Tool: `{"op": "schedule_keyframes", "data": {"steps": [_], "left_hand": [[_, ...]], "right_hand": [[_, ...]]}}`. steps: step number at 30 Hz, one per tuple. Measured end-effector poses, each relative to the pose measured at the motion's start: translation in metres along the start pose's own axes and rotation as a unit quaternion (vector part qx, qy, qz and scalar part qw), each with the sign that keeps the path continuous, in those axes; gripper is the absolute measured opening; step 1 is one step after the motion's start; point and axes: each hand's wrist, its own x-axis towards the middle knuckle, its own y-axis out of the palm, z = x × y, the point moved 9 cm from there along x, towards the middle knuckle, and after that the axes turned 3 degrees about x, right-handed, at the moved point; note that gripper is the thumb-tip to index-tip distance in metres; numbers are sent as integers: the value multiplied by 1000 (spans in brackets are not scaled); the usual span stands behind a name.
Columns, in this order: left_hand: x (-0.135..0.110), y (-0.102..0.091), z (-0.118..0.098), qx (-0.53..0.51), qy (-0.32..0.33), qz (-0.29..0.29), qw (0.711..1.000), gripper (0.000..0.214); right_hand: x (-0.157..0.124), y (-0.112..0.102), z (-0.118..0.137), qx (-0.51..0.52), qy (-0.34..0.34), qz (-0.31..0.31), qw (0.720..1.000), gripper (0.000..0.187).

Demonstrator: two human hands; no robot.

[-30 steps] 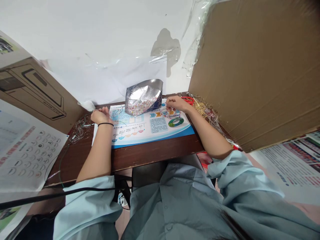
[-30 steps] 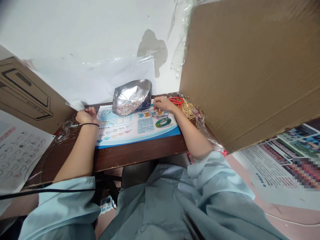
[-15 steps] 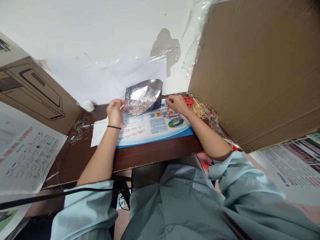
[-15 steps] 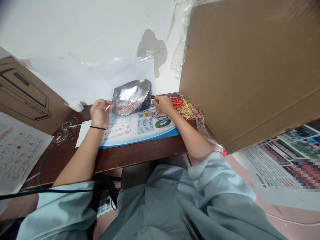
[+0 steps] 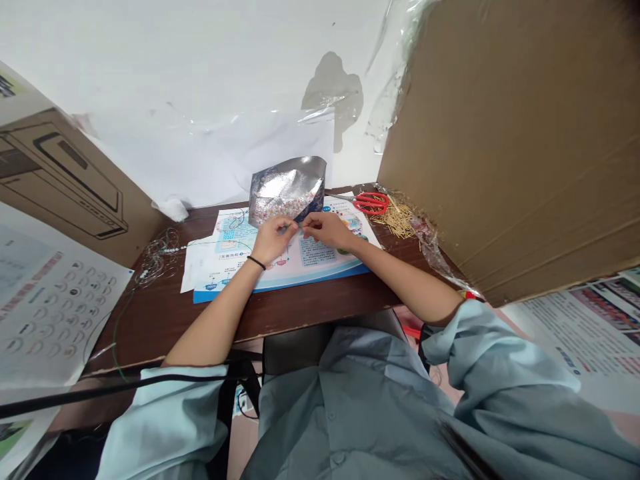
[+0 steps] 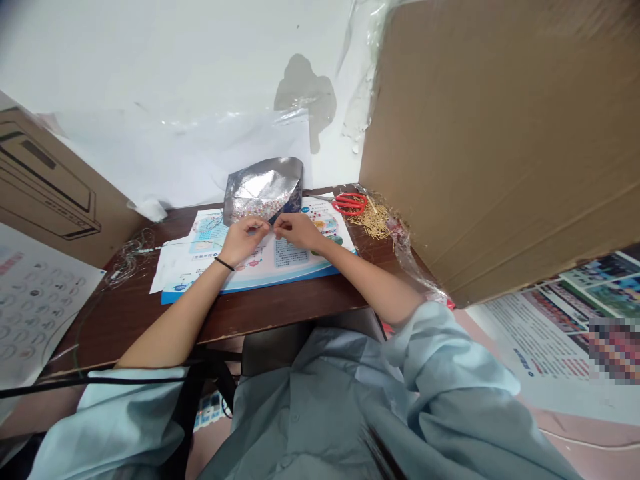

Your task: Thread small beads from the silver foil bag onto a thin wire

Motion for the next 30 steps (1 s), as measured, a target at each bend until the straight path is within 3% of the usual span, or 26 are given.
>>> {"op": "schedule_keyframes", "data": {"steps": [4, 7, 13, 20, 30], "left_hand": [[3, -31, 23, 119, -58, -85, 988, 15], [3, -42, 36, 179, -82, -84, 977, 15], [1, -26, 41, 282, -91, 13, 955, 15], [1, -28, 39, 312, -104, 10, 944, 14], [-1, -27, 41, 293, -119, 11, 949, 14]], "right_hand": [[0, 0, -2, -66, -4, -2, 998, 7], [0, 7, -7, -99, -8, 6, 995, 7], [-2, 20, -10, -140, -32, 29, 989, 10], [-6, 30, 1, -251, -80, 59, 963, 16], [-6, 33, -1, -274, -89, 79, 954, 17]]}}
